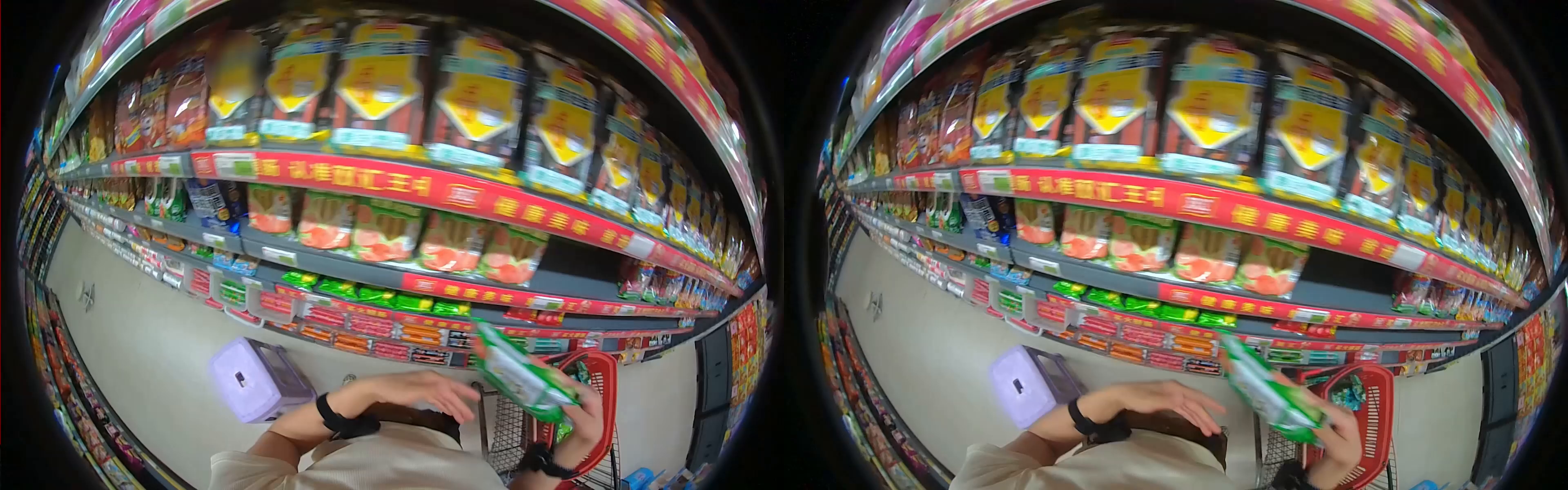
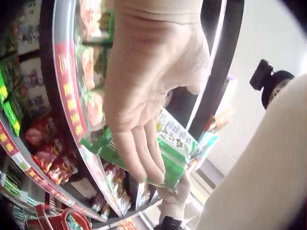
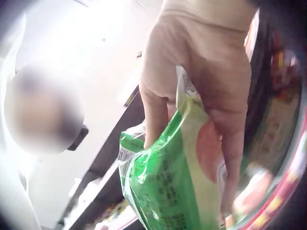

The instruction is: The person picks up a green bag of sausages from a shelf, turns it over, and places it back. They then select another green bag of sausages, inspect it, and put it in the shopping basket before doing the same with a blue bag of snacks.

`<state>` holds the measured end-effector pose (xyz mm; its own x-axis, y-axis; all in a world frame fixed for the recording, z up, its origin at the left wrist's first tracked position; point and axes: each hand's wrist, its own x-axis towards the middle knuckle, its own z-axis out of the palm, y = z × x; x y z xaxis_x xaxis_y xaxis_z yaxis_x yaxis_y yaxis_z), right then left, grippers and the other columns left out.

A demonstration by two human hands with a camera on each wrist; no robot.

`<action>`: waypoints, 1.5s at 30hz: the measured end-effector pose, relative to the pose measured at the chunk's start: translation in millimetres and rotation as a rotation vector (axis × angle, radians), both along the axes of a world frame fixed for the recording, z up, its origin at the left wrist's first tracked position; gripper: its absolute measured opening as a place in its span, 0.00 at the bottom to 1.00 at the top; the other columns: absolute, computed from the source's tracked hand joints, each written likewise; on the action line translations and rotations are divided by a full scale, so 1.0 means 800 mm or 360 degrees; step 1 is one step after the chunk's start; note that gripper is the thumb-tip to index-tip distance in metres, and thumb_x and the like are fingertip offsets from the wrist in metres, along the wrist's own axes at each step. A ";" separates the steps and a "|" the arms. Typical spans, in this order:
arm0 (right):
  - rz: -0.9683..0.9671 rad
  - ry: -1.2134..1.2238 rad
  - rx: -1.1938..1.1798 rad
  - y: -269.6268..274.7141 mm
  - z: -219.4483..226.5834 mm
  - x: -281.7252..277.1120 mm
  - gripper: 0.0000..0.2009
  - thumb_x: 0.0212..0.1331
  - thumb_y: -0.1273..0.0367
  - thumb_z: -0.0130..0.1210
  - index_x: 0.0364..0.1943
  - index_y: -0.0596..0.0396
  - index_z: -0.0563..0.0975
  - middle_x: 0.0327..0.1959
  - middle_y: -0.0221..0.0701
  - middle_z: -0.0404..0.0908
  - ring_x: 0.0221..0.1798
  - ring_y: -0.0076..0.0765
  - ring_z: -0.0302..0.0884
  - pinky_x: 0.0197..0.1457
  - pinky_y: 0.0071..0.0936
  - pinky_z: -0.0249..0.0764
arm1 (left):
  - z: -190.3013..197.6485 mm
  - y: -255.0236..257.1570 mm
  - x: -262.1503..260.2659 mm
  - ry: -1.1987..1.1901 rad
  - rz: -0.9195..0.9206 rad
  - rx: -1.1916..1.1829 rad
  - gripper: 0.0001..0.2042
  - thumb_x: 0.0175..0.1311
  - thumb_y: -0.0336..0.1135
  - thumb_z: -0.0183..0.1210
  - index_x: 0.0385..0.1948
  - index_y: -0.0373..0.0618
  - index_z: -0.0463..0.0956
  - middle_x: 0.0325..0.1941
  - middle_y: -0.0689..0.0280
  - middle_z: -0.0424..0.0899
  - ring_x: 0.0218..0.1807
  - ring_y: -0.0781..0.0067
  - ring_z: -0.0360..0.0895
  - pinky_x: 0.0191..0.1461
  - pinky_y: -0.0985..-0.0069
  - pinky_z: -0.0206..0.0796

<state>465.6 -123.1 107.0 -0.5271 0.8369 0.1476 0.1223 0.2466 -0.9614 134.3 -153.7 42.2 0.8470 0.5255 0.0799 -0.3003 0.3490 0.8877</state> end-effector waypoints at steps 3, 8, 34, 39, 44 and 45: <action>0.0839 -0.0229 0.0327 0.035 0.057 -0.183 0.22 0.49 0.78 0.50 0.53 0.65 0.71 0.56 0.46 0.71 0.56 0.47 0.72 0.58 0.31 0.68 | -0.007 -0.023 -0.104 -0.0277 0.0097 -0.0337 0.47 0.54 0.72 0.37 0.63 0.34 0.52 0.59 0.49 0.68 0.60 0.54 0.68 0.65 0.65 0.55; 0.1334 -0.0656 0.1267 0.001 0.075 -0.355 0.21 0.47 0.71 0.58 0.50 0.46 0.76 0.58 0.24 0.70 0.61 0.42 0.67 0.63 0.36 0.62 | 0.009 -0.088 -0.213 -0.0504 0.1413 -0.0892 0.37 0.60 0.62 0.46 0.59 0.36 0.59 0.54 0.53 0.73 0.57 0.61 0.71 0.59 0.62 0.63; 0.0512 -0.0104 0.0394 -0.032 -0.016 -0.486 0.33 0.48 0.65 0.63 0.60 0.61 0.64 0.40 0.39 0.80 0.34 0.33 0.82 0.31 0.23 0.76 | 0.012 -0.047 -0.297 -0.0158 0.2409 -0.0351 0.26 0.66 0.53 0.45 0.56 0.41 0.60 0.42 0.61 0.75 0.37 0.68 0.75 0.40 0.66 0.68; 0.0720 0.0056 -0.0018 -0.008 -0.018 -0.484 0.22 0.59 0.63 0.53 0.54 0.62 0.70 0.46 0.40 0.78 0.45 0.34 0.77 0.42 0.28 0.74 | -0.018 -0.050 -0.304 -0.1240 0.1447 -0.0541 0.27 0.61 0.50 0.51 0.57 0.44 0.61 0.27 0.63 0.69 0.28 0.69 0.70 0.34 0.70 0.63; -0.0009 -0.0221 0.0893 0.059 -0.054 -0.534 0.17 0.57 0.69 0.51 0.51 0.56 0.72 0.47 0.39 0.74 0.45 0.41 0.72 0.49 0.35 0.67 | -0.027 -0.059 -0.316 -0.1282 0.1566 -0.0415 0.25 0.63 0.50 0.48 0.56 0.44 0.62 0.27 0.62 0.70 0.27 0.67 0.70 0.33 0.71 0.62; 0.0026 -0.0269 0.1130 0.065 -0.060 -0.541 0.17 0.57 0.68 0.52 0.51 0.56 0.72 0.49 0.39 0.72 0.48 0.42 0.70 0.52 0.36 0.64 | -0.026 -0.062 -0.316 -0.1267 0.1576 -0.0406 0.25 0.63 0.50 0.48 0.57 0.44 0.62 0.27 0.62 0.69 0.27 0.67 0.70 0.33 0.71 0.62</action>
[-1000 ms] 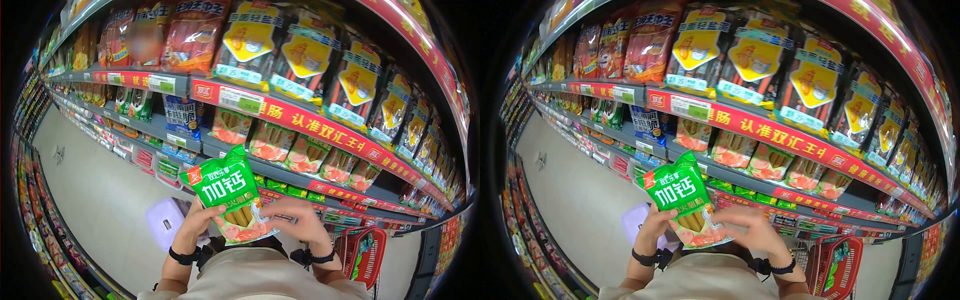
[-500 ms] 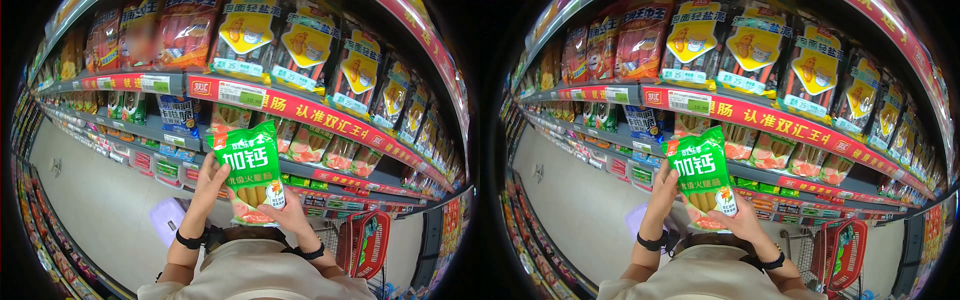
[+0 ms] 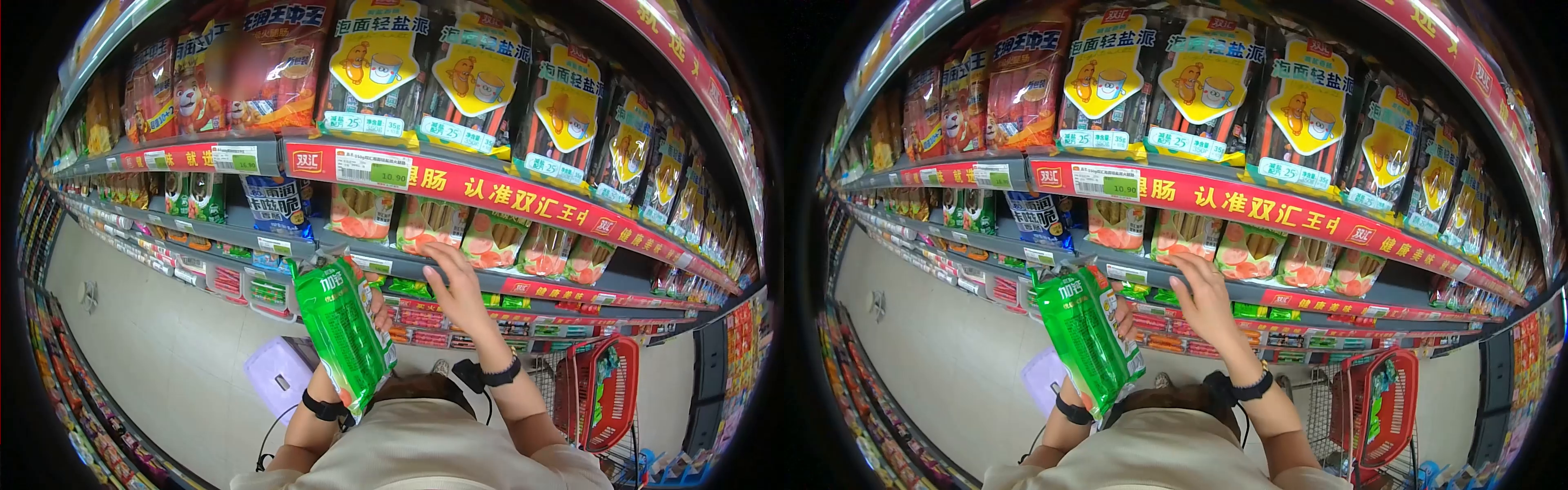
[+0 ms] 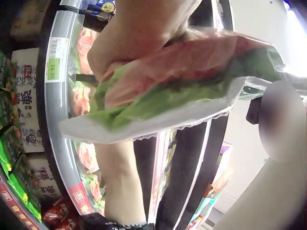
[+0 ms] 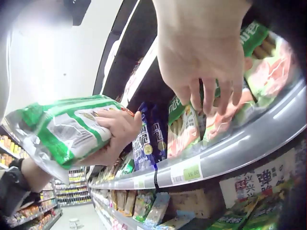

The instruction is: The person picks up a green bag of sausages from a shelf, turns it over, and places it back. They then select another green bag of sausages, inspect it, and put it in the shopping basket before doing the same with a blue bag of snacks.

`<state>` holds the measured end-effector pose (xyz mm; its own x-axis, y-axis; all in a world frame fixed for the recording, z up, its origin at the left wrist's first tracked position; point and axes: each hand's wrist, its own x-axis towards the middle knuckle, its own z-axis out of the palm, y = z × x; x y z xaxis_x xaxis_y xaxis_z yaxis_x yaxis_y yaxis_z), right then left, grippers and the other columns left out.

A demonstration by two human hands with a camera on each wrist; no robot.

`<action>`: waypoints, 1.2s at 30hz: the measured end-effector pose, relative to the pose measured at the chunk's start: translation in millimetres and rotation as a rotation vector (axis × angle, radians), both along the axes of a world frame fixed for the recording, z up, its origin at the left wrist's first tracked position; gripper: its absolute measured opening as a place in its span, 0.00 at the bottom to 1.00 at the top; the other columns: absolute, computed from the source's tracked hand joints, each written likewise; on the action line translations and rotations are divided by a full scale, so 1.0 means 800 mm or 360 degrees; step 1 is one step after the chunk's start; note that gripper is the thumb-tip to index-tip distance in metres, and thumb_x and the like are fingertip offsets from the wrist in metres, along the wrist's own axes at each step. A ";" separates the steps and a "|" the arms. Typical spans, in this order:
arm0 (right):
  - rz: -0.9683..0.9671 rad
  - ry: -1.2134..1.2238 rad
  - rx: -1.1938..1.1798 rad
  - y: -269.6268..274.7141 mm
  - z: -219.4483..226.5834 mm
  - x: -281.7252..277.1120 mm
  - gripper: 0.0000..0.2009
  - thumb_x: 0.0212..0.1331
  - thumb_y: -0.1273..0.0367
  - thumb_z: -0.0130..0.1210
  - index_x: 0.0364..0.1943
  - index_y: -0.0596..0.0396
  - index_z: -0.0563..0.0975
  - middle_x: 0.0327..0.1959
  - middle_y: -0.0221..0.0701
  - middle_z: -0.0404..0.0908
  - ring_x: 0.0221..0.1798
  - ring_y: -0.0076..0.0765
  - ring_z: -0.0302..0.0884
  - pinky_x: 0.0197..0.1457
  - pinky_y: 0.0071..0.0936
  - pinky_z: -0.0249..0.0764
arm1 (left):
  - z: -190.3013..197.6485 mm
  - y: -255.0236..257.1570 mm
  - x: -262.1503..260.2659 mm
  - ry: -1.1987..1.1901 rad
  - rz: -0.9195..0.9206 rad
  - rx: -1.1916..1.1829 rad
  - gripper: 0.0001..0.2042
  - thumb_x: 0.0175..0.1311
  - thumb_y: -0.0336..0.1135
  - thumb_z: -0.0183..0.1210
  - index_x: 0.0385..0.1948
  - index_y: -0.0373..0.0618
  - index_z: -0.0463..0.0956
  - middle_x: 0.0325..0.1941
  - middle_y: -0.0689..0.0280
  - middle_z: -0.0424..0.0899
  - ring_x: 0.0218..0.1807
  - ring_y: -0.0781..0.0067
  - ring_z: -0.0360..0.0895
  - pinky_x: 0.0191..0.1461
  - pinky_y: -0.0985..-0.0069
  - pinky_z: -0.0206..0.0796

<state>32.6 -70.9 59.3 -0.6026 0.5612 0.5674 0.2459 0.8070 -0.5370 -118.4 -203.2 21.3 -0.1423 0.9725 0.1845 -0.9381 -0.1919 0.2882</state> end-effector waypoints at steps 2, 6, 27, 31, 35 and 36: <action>-0.0047 -0.0175 0.0060 0.004 -0.011 -0.014 0.18 0.56 0.68 0.52 0.52 0.55 0.71 0.48 0.39 0.72 0.49 0.43 0.67 0.53 0.37 0.62 | -0.001 -0.005 -0.001 0.0018 -0.0006 0.0038 0.25 0.63 0.49 0.48 0.58 0.44 0.61 0.27 0.63 0.69 0.27 0.68 0.70 0.34 0.71 0.62; -0.0266 -0.0441 0.0237 0.004 -0.013 -0.033 0.20 0.54 0.66 0.54 0.52 0.53 0.71 0.45 0.38 0.69 0.50 0.47 0.63 0.54 0.39 0.59 | -0.006 -0.017 0.000 0.0022 0.0164 -0.0075 0.25 0.63 0.50 0.49 0.55 0.42 0.62 0.28 0.65 0.67 0.25 0.73 0.66 0.32 0.73 0.60; -0.0605 0.0218 -0.0197 0.012 -0.027 -0.068 0.20 0.53 0.67 0.56 0.45 0.64 0.64 0.40 0.51 0.60 0.50 0.61 0.55 0.53 0.52 0.53 | -0.029 0.015 0.004 -0.0010 -0.0005 -0.0019 0.24 0.62 0.49 0.50 0.53 0.40 0.64 0.32 0.61 0.73 0.29 0.68 0.70 0.34 0.72 0.62; -0.0584 0.0166 -0.0037 0.009 -0.023 -0.060 0.17 0.55 0.70 0.53 0.46 0.63 0.64 0.43 0.53 0.59 0.54 0.66 0.53 0.56 0.56 0.50 | -0.025 0.022 0.009 0.0025 -0.0042 -0.0100 0.23 0.62 0.48 0.49 0.52 0.40 0.64 0.31 0.63 0.72 0.29 0.70 0.69 0.34 0.73 0.61; -0.0731 0.0154 -0.0197 0.023 -0.042 -0.057 0.20 0.55 0.69 0.51 0.52 0.62 0.64 0.45 0.49 0.62 0.54 0.60 0.55 0.58 0.50 0.53 | -0.025 0.028 0.010 0.0102 -0.0096 -0.0097 0.21 0.64 0.46 0.48 0.52 0.41 0.65 0.30 0.65 0.70 0.28 0.74 0.66 0.34 0.76 0.60; -0.0646 0.0314 -0.0315 0.026 -0.043 -0.061 0.20 0.55 0.69 0.51 0.51 0.62 0.64 0.44 0.48 0.62 0.52 0.59 0.56 0.57 0.49 0.53 | -0.023 0.028 0.011 0.0123 -0.0107 -0.0066 0.21 0.63 0.47 0.48 0.52 0.41 0.65 0.30 0.65 0.70 0.28 0.74 0.65 0.33 0.76 0.59</action>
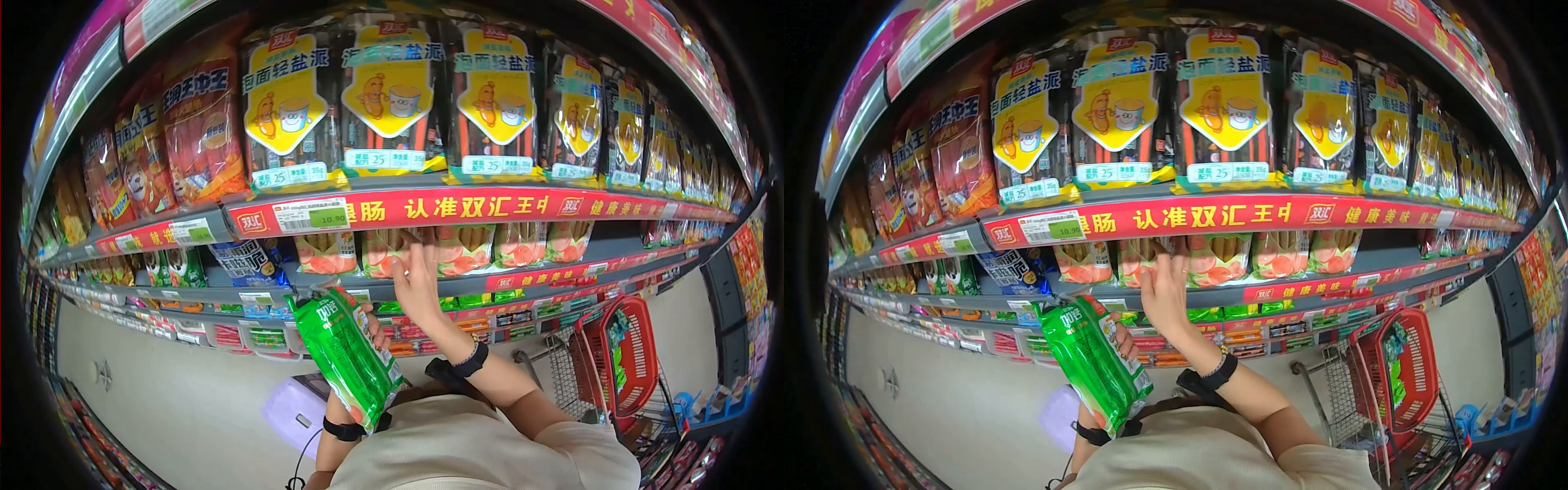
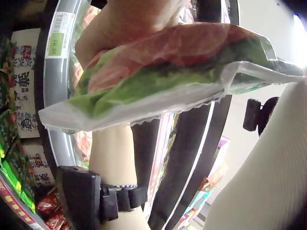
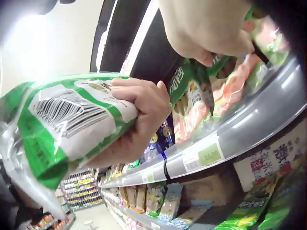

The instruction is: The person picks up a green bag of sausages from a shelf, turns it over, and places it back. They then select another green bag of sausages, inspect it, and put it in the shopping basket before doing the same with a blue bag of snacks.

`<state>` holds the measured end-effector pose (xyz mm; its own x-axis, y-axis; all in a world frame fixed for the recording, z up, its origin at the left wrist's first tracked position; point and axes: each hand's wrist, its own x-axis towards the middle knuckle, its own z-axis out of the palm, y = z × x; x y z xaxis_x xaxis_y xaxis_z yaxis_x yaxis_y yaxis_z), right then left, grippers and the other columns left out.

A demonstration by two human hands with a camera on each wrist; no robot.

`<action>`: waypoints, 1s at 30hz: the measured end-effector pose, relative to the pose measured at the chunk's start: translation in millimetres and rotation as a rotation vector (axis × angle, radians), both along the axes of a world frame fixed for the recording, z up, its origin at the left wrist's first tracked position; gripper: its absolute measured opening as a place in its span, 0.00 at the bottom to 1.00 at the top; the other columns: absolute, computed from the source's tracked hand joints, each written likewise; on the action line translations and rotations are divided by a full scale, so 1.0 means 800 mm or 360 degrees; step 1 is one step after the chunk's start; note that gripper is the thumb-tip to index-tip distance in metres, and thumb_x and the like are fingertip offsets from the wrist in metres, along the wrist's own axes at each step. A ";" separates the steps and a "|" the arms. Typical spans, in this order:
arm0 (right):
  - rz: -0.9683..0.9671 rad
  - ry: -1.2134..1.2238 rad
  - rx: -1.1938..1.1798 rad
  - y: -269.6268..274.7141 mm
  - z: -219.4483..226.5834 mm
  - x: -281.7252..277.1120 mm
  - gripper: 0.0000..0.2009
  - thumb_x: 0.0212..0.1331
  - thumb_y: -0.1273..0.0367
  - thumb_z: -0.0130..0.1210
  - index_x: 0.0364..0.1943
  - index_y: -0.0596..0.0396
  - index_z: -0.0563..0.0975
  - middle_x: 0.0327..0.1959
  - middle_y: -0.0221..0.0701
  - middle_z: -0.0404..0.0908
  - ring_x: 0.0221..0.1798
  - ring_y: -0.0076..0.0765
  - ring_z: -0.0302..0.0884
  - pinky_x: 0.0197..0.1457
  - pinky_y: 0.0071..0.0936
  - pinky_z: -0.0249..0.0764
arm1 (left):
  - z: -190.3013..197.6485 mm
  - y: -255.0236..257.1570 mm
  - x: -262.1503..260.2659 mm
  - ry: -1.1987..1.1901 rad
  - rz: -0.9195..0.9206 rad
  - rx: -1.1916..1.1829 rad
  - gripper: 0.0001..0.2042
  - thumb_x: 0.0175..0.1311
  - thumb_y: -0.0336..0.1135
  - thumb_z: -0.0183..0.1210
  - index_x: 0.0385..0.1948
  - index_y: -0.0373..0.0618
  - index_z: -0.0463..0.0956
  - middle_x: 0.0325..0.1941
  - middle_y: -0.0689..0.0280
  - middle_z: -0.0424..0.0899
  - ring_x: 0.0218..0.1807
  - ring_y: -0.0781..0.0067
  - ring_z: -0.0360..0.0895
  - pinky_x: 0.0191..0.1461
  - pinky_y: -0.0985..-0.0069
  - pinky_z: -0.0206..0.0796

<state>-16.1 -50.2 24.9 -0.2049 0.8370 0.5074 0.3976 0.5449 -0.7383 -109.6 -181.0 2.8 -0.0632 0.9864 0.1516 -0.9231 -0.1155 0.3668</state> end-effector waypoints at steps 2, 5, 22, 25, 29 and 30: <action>0.0055 0.0205 -0.0073 0.007 -0.002 -0.009 0.20 0.54 0.70 0.51 0.51 0.62 0.64 0.44 0.48 0.63 0.51 0.59 0.57 0.56 0.48 0.53 | 0.009 -0.004 0.005 0.0060 0.0042 -0.0015 0.21 0.63 0.47 0.49 0.52 0.41 0.65 0.30 0.65 0.70 0.28 0.75 0.65 0.33 0.77 0.58; -0.0105 0.0188 -0.0058 0.017 -0.004 -0.021 0.26 0.51 0.72 0.49 0.58 0.60 0.61 0.63 0.62 0.47 0.59 0.66 0.50 0.62 0.53 0.45 | 0.010 -0.009 0.004 0.0078 0.0091 -0.0028 0.22 0.62 0.47 0.49 0.52 0.41 0.64 0.30 0.65 0.71 0.27 0.73 0.66 0.34 0.75 0.59; -0.0343 0.0310 0.0152 0.029 -0.010 -0.025 0.28 0.48 0.79 0.47 0.57 0.68 0.55 0.58 0.63 0.52 0.57 0.71 0.55 0.59 0.52 0.54 | -0.005 -0.017 0.000 0.0058 0.0117 -0.0027 0.23 0.62 0.49 0.49 0.52 0.41 0.66 0.30 0.64 0.72 0.26 0.71 0.68 0.35 0.72 0.61; -0.0416 0.0388 0.0247 0.028 -0.009 -0.026 0.23 0.50 0.78 0.48 0.52 0.67 0.59 0.54 0.59 0.59 0.53 0.66 0.58 0.54 0.49 0.56 | -0.006 -0.018 -0.001 0.0069 0.0138 -0.0064 0.23 0.62 0.49 0.49 0.52 0.41 0.65 0.30 0.64 0.72 0.26 0.71 0.68 0.35 0.72 0.61; -0.0466 0.0436 0.0134 0.031 -0.009 -0.030 0.22 0.52 0.77 0.49 0.52 0.67 0.60 0.53 0.56 0.61 0.54 0.63 0.59 0.58 0.47 0.55 | -0.016 -0.016 -0.006 0.0020 0.0116 -0.0052 0.23 0.62 0.49 0.49 0.51 0.41 0.65 0.31 0.63 0.72 0.27 0.70 0.69 0.34 0.72 0.61; -0.0546 0.0477 0.0371 0.033 -0.007 -0.032 0.21 0.52 0.77 0.49 0.52 0.67 0.61 0.53 0.55 0.62 0.54 0.61 0.59 0.59 0.46 0.54 | -0.016 -0.016 -0.005 0.0004 0.0107 -0.0050 0.23 0.62 0.49 0.49 0.51 0.41 0.65 0.31 0.63 0.72 0.27 0.70 0.69 0.34 0.72 0.61</action>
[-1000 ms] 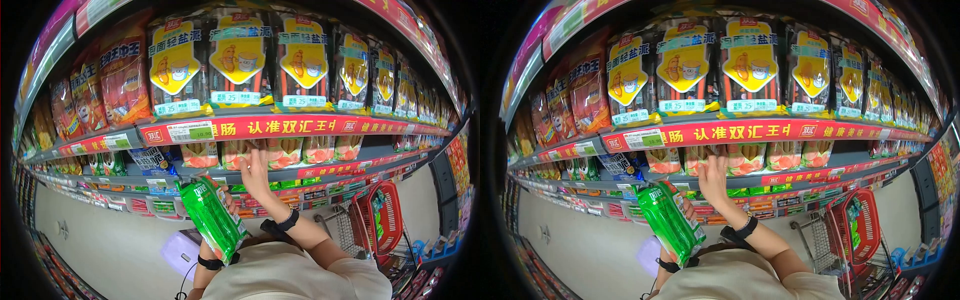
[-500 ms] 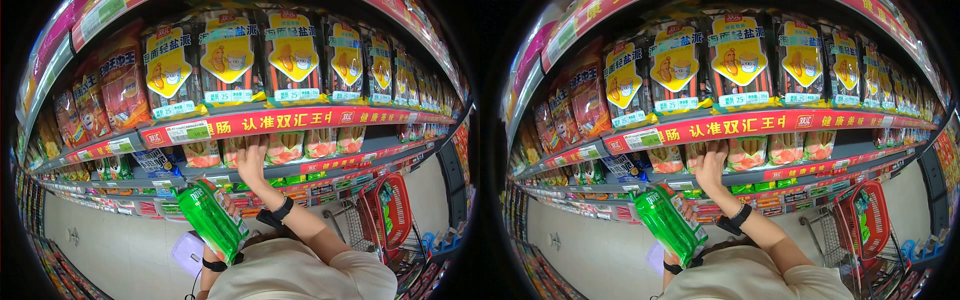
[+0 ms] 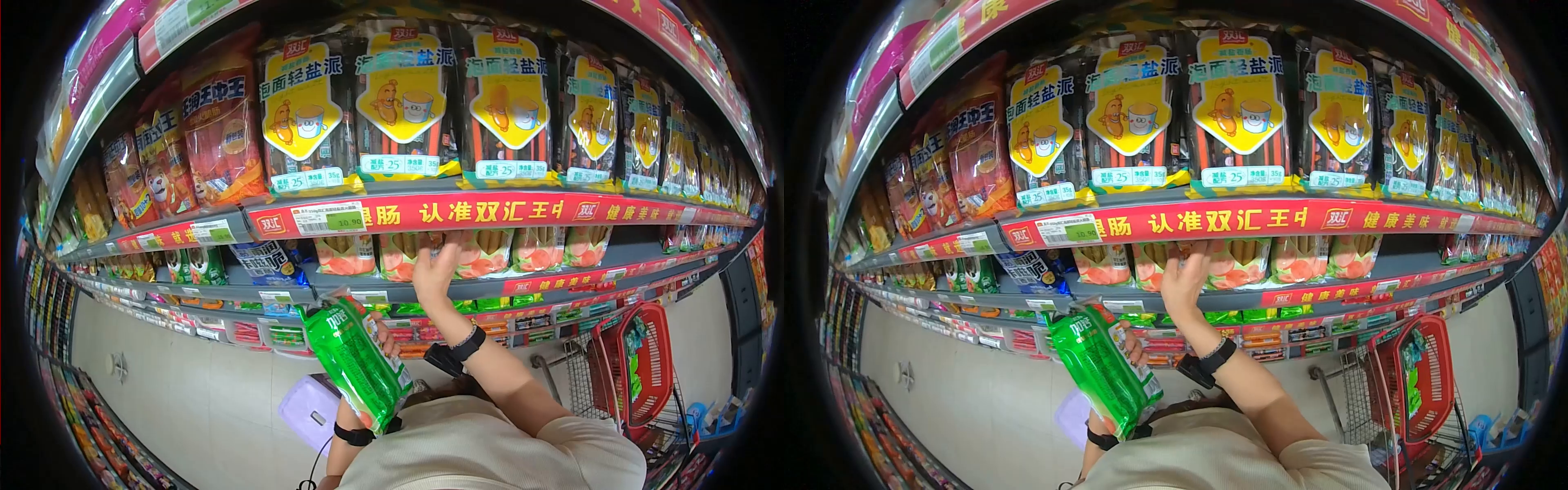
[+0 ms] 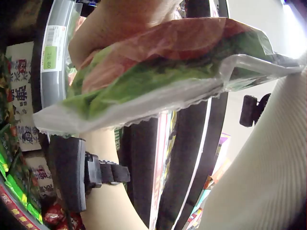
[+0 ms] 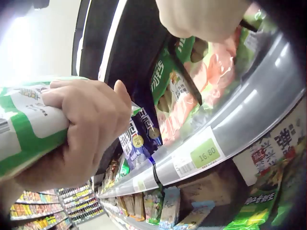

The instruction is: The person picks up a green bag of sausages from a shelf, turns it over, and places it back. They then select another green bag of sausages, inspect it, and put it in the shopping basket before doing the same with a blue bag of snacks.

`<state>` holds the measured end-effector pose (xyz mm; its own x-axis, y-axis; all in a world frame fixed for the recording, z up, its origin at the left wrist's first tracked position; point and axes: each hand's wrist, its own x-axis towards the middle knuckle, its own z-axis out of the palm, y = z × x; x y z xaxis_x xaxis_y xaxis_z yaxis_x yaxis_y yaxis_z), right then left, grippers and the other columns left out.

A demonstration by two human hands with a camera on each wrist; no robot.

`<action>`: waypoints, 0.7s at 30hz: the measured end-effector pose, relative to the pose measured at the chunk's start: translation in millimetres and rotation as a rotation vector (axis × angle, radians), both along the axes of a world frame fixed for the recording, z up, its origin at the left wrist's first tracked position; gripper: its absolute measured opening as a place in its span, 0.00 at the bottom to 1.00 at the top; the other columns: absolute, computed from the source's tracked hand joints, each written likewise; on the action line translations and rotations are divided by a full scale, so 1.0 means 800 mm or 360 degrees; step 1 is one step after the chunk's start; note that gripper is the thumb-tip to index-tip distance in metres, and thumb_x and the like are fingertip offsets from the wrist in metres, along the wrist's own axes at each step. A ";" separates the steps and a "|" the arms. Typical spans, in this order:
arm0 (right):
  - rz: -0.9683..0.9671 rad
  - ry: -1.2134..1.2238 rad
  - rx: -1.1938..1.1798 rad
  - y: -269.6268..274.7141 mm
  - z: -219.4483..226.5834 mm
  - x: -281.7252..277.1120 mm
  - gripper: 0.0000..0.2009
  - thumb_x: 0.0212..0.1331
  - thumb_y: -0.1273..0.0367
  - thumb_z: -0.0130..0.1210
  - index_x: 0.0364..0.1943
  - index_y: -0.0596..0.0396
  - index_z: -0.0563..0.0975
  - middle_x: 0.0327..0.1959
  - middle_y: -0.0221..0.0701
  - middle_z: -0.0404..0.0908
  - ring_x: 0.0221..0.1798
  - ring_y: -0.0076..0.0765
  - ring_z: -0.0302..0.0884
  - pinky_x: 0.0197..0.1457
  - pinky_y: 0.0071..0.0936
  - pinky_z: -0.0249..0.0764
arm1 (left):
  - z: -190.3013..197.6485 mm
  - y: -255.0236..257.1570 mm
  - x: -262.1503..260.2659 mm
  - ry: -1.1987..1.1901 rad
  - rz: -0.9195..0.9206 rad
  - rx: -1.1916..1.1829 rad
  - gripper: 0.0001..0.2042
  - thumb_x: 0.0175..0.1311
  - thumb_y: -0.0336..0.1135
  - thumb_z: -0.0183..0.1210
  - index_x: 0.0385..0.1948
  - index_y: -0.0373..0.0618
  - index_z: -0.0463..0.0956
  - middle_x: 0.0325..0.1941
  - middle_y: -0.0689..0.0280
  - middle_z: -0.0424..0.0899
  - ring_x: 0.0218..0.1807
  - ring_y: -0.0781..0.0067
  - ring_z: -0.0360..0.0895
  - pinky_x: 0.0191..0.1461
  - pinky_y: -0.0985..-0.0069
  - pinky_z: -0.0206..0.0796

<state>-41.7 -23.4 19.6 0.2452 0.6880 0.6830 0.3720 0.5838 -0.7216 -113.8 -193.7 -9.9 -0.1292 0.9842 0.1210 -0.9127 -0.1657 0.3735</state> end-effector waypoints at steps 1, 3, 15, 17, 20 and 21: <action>0.0009 0.0003 0.0005 0.000 0.001 0.000 0.21 0.52 0.77 0.49 0.52 0.67 0.61 0.53 0.55 0.62 0.54 0.61 0.59 0.59 0.46 0.54 | 0.000 0.000 0.000 -0.0015 -0.0009 0.0003 0.23 0.62 0.50 0.49 0.51 0.41 0.65 0.31 0.63 0.72 0.27 0.70 0.69 0.34 0.72 0.61; 0.0139 0.0228 -0.0005 0.000 0.006 0.000 0.18 0.53 0.77 0.50 0.50 0.67 0.64 0.51 0.53 0.63 0.56 0.59 0.59 0.61 0.43 0.53 | -0.001 -0.001 -0.004 -0.0018 0.0012 -0.0013 0.23 0.61 0.50 0.49 0.51 0.41 0.65 0.31 0.63 0.72 0.27 0.70 0.70 0.34 0.72 0.61; 0.0350 0.0245 0.0150 0.047 -0.016 -0.023 0.15 0.55 0.76 0.51 0.47 0.63 0.66 0.44 0.39 0.71 0.50 0.41 0.69 0.57 0.36 0.61 | 0.002 0.000 -0.017 0.0040 0.0125 0.0031 0.22 0.62 0.47 0.50 0.52 0.43 0.66 0.29 0.65 0.72 0.27 0.72 0.68 0.33 0.73 0.61; 0.0421 0.0121 0.0059 0.045 -0.013 -0.014 0.16 0.53 0.78 0.50 0.48 0.64 0.66 0.46 0.42 0.70 0.50 0.45 0.68 0.57 0.37 0.61 | 0.003 -0.002 -0.017 0.0019 0.0126 0.0001 0.22 0.62 0.47 0.50 0.52 0.43 0.66 0.29 0.65 0.72 0.27 0.72 0.68 0.33 0.73 0.61; 0.0488 -0.0032 -0.0158 0.039 -0.003 -0.009 0.17 0.48 0.78 0.50 0.45 0.63 0.68 0.46 0.46 0.69 0.50 0.53 0.67 0.55 0.42 0.61 | 0.005 -0.001 -0.014 -0.0055 0.0134 -0.0068 0.22 0.62 0.47 0.49 0.52 0.43 0.66 0.29 0.65 0.71 0.26 0.72 0.68 0.33 0.73 0.61; 0.0485 -0.0055 -0.0291 0.036 0.000 -0.009 0.16 0.46 0.77 0.53 0.43 0.62 0.70 0.45 0.48 0.69 0.50 0.58 0.66 0.53 0.44 0.62 | 0.005 0.000 -0.014 -0.0056 0.0126 -0.0077 0.22 0.62 0.47 0.49 0.52 0.43 0.66 0.29 0.65 0.71 0.27 0.72 0.68 0.33 0.73 0.61</action>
<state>-49.1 5.5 19.6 -0.0113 0.8376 0.5462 0.2265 0.5342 -0.8144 -125.0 -193.4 -5.9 -0.2102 0.9753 0.0677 -0.9101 -0.2205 0.3508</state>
